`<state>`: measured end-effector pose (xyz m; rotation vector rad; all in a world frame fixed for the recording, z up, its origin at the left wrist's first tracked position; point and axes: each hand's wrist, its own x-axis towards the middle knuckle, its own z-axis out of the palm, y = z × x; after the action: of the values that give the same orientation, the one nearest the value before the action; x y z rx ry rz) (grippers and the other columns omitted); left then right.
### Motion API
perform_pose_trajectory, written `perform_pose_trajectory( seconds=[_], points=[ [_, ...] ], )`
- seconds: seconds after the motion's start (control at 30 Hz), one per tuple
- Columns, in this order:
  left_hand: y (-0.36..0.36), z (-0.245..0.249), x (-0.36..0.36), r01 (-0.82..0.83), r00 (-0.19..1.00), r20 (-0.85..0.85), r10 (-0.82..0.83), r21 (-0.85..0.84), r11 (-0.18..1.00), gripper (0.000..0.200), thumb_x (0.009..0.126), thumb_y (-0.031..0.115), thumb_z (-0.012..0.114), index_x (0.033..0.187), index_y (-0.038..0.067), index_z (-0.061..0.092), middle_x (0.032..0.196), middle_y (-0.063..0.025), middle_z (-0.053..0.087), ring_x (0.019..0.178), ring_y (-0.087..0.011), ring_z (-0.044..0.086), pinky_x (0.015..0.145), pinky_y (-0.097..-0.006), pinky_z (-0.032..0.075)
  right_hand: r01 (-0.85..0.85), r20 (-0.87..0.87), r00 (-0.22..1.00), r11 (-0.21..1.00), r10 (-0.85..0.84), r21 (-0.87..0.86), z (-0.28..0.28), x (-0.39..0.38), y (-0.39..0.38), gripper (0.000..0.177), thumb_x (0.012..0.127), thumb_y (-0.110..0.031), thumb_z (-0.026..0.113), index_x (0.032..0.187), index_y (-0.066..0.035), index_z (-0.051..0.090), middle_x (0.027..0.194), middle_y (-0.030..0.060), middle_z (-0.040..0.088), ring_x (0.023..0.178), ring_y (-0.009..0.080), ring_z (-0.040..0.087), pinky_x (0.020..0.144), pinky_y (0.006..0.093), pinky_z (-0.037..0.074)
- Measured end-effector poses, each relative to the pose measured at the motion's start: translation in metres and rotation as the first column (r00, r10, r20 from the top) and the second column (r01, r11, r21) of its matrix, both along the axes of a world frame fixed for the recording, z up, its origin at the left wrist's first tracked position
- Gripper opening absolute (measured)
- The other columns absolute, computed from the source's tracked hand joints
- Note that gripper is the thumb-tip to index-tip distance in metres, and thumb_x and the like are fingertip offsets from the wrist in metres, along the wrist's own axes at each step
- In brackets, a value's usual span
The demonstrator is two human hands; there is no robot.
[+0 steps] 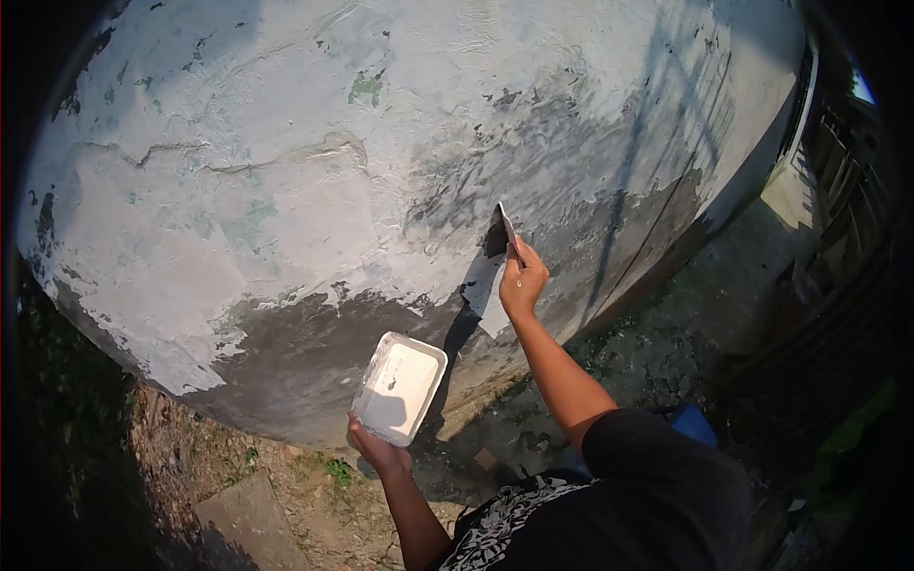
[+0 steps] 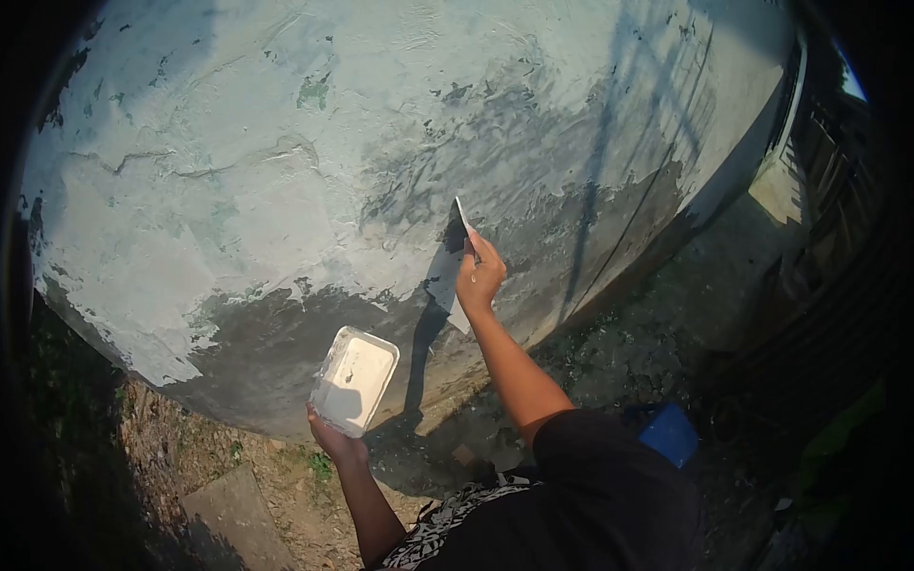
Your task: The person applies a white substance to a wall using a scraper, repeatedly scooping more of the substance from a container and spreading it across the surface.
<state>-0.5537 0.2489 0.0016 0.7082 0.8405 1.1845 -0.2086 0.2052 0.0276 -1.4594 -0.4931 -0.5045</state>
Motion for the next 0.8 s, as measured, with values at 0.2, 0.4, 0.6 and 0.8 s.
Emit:
perform_pose_trajectory(
  seconds=[0.2,0.4,0.6,0.8],
  points=[
    [0.008,0.003,0.0,0.072,0.996,0.044,-0.074,0.047,0.996,0.064,0.106,0.05,0.038,0.145,0.001,0.044,0.143,-0.0159,0.052,0.132,-0.032,0.052,0.108,-0.046,0.043,-0.008,0.209,0.977,0.989,0.039,-0.148,-0.027,-0.077,0.052,0.054,0.075,0.006,0.061,0.128,-0.003,0.066,0.121,0.0205,0.067,0.109,0.0397,0.067,0.086,0.042,0.055],
    [0.008,0.011,0.003,0.0,0.995,0.103,0.001,-0.005,1.0,0.063,0.106,0.049,0.039,0.145,0.0,0.045,0.143,-0.0149,0.052,0.132,-0.0308,0.051,0.109,-0.0451,0.043,-0.493,0.016,0.859,0.834,0.512,-0.249,-0.05,-0.065,0.016,0.021,0.088,-0.001,0.065,0.108,0.003,0.07,0.085,0.0167,0.071,0.072,0.0229,0.069,0.069,0.0346,0.054],
    [0.001,-0.004,0.019,0.006,0.999,0.032,-0.003,-0.066,0.998,0.067,0.104,0.052,0.043,0.15,0.003,0.041,0.149,-0.0141,0.048,0.137,-0.0295,0.048,0.114,-0.0433,0.038,0.101,-0.563,0.8,0.879,0.207,0.465,-0.061,0.024,-0.031,0.013,0.098,-0.009,0.064,0.099,0.001,0.071,0.084,0.0075,0.07,0.064,0.0171,0.063,0.054,0.033,0.049],
    [-0.003,-0.013,0.03,0.027,0.998,0.054,-0.02,-0.142,0.99,0.068,0.102,0.052,0.048,0.149,0.002,0.041,0.151,-0.0155,0.047,0.138,-0.0307,0.048,0.114,-0.0437,0.039,0.27,-0.501,0.86,0.921,-0.099,0.282,-0.028,0.048,0.019,0.031,0.094,-0.003,0.061,0.123,0.006,0.069,0.101,0.014,0.075,0.084,0.0226,0.069,0.08,0.0352,0.054]
  ],
)
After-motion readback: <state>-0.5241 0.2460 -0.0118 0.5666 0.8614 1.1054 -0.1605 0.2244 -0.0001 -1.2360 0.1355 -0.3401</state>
